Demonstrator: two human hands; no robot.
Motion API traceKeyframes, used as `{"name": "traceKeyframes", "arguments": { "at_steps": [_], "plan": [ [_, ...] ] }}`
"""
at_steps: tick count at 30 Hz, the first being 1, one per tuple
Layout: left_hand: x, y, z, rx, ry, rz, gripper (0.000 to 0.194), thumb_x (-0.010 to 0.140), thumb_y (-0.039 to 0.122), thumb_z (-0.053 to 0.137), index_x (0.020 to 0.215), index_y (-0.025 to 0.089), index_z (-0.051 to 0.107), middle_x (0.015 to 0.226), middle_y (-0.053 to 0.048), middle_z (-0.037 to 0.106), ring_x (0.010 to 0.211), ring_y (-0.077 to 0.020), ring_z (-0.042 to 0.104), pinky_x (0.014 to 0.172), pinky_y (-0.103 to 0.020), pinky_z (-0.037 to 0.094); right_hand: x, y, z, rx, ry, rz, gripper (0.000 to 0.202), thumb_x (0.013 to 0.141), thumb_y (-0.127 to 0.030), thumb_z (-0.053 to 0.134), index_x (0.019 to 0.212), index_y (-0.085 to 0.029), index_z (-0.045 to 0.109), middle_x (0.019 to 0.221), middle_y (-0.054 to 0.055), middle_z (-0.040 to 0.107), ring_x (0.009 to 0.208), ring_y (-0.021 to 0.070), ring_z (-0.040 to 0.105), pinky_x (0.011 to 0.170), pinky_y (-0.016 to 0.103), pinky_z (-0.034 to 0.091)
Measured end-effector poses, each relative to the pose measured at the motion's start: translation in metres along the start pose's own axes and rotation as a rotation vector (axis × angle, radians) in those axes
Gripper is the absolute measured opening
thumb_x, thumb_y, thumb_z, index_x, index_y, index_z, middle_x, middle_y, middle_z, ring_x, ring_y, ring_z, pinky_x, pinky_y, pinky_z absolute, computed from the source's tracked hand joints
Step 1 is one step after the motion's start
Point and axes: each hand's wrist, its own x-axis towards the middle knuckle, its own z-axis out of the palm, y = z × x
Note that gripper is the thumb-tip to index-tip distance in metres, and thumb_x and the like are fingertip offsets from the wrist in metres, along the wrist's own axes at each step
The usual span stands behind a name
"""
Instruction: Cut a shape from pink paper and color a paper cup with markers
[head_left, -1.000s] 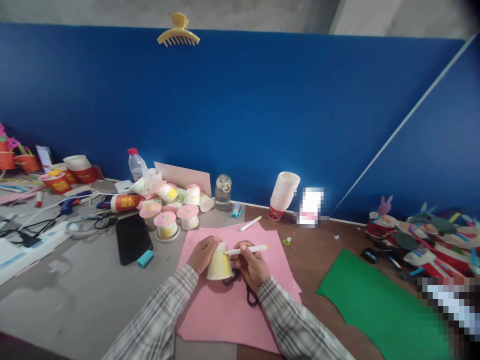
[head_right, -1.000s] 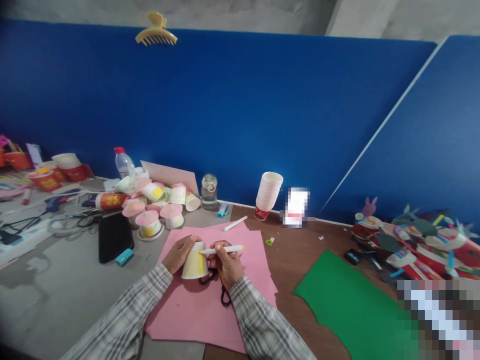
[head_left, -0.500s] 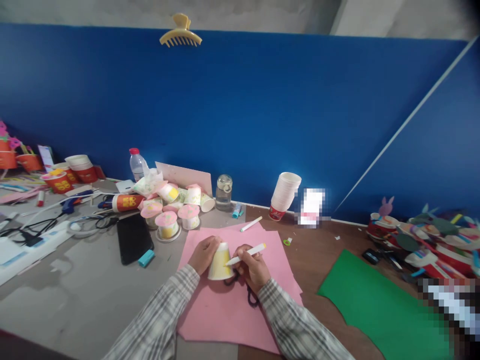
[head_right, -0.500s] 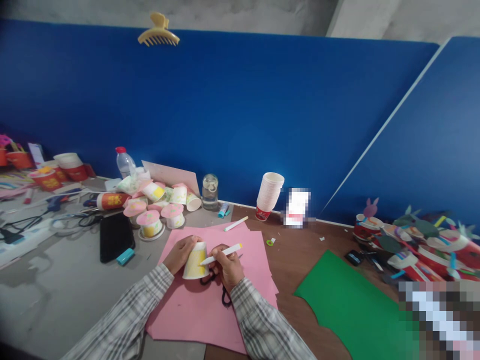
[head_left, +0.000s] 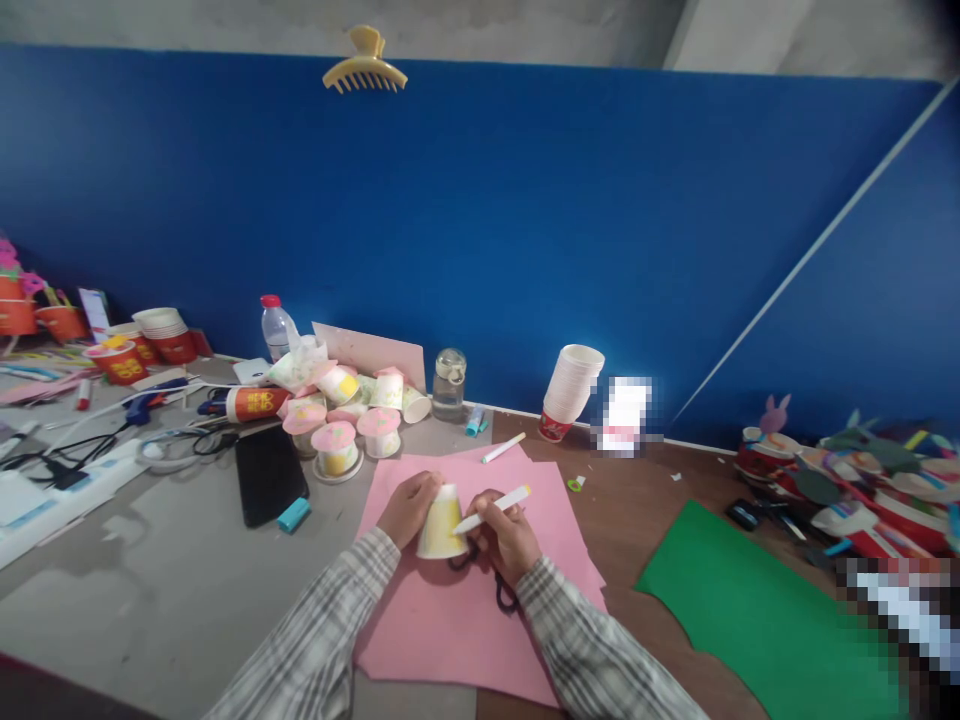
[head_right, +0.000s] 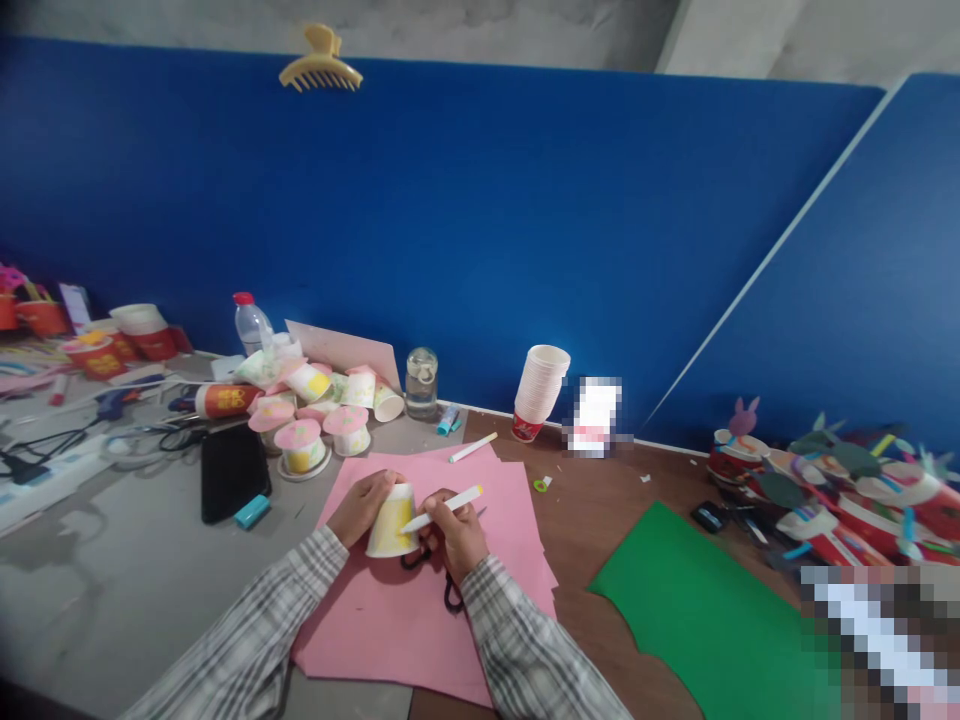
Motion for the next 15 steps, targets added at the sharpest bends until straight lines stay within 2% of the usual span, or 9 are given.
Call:
{"name": "traceKeyframes", "arguments": {
  "at_steps": [3, 9, 15],
  "plan": [
    [0.0000, -0.0003, 0.0002, 0.000, 0.004, -0.005, 0.046, 0.067, 0.059, 0.039, 0.064, 0.018, 0.060, 0.056, 0.001, 0.057, 0.053, -0.0159, 0.049, 0.051, -0.029, 0.040, 0.0020, -0.0002, -0.0010, 0.005, 0.034, -0.032, 0.025, 0.054, -0.041, 0.072, 0.055, -0.017, 0.064, 0.037, -0.004, 0.062, 0.026, 0.0057, 0.044, 0.026, 0.012, 0.032],
    [0.0000, 0.0012, 0.0011, 0.001, 0.009, -0.017, 0.048, 0.065, 0.061, 0.039, 0.064, 0.018, 0.060, 0.054, 0.001, 0.056, 0.052, -0.0165, 0.049, 0.052, -0.030, 0.040, 0.0000, 0.0016, -0.0021, -0.049, -0.007, 0.002, 0.023, 0.053, -0.032, 0.075, 0.046, -0.014, 0.062, 0.029, -0.004, 0.056, 0.022, 0.0056, 0.040, 0.023, 0.013, 0.028],
    [-0.0010, 0.0032, 0.0019, 0.000, 0.009, -0.073, 0.048, 0.064, 0.063, 0.039, 0.064, 0.018, 0.059, 0.055, 0.002, 0.054, 0.053, -0.0162, 0.048, 0.051, -0.030, 0.040, 0.0021, 0.0015, -0.0042, -0.054, 0.066, -0.091, 0.025, 0.056, -0.041, 0.072, 0.056, -0.017, 0.063, 0.037, -0.005, 0.060, 0.026, 0.0054, 0.043, 0.026, 0.012, 0.031]
  ]
}}
